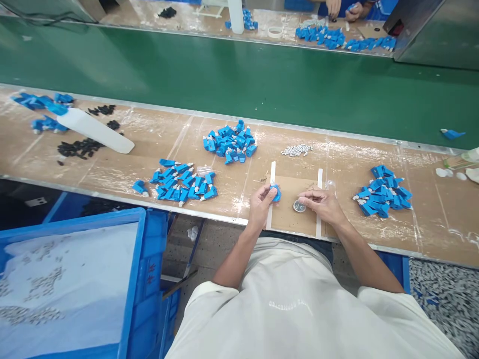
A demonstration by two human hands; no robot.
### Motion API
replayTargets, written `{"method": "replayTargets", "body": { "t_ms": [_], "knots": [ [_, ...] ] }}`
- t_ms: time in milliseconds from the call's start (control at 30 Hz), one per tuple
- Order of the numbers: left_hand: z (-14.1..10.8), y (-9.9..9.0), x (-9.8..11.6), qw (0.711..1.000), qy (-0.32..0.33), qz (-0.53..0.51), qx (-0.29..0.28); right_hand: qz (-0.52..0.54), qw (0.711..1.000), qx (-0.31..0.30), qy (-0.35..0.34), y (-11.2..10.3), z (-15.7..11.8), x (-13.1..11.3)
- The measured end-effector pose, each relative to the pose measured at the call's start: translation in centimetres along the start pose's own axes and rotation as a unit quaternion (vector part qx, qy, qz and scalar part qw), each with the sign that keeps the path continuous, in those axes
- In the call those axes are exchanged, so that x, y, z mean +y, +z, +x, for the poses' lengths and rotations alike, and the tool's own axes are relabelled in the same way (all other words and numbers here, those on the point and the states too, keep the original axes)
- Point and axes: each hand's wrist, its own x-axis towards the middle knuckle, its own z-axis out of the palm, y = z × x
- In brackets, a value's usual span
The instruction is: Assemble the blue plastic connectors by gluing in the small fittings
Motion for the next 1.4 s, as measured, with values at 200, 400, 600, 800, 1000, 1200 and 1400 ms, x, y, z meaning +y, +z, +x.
{"method": "replayTargets", "body": {
  "t_ms": [200, 400, 600, 800, 1000, 1200, 1400],
  "knots": [
    [0.0, 0.0, 0.5, 0.998, -0.014, -0.065, 0.006, -0.078, 0.993, -0.007, -0.094, 0.1, -1.1, -1.2],
    [-0.7, 0.4, 1.3, 0.992, -0.077, -0.103, -0.006, -0.122, 0.986, 0.016, -0.114, -0.2, -1.8, -2.3],
    [-1.7, 1.2, 1.6, 0.983, -0.114, -0.11, -0.089, -0.02, 0.994, 0.096, -0.041, -1.2, -1.7, -2.1],
    [-2.6, 2.3, 2.0, 0.972, -0.163, -0.095, -0.137, 0.065, 0.981, 0.157, -0.092, -1.0, -2.5, -3.9],
    [-3.0, 2.6, 2.1, 0.965, -0.189, -0.088, -0.158, -0.006, 0.959, 0.183, -0.217, -0.1, -3.8, -4.9],
    [-3.0, 2.6, 2.0, 0.965, -0.194, -0.085, -0.156, -0.042, 0.948, 0.172, -0.264, 0.1, -3.6, -4.9],
    [-3.0, 2.4, 1.8, 0.964, -0.194, -0.084, -0.164, -0.048, 0.948, 0.17, -0.267, 0.4, -3.3, -4.7]
  ]
}}
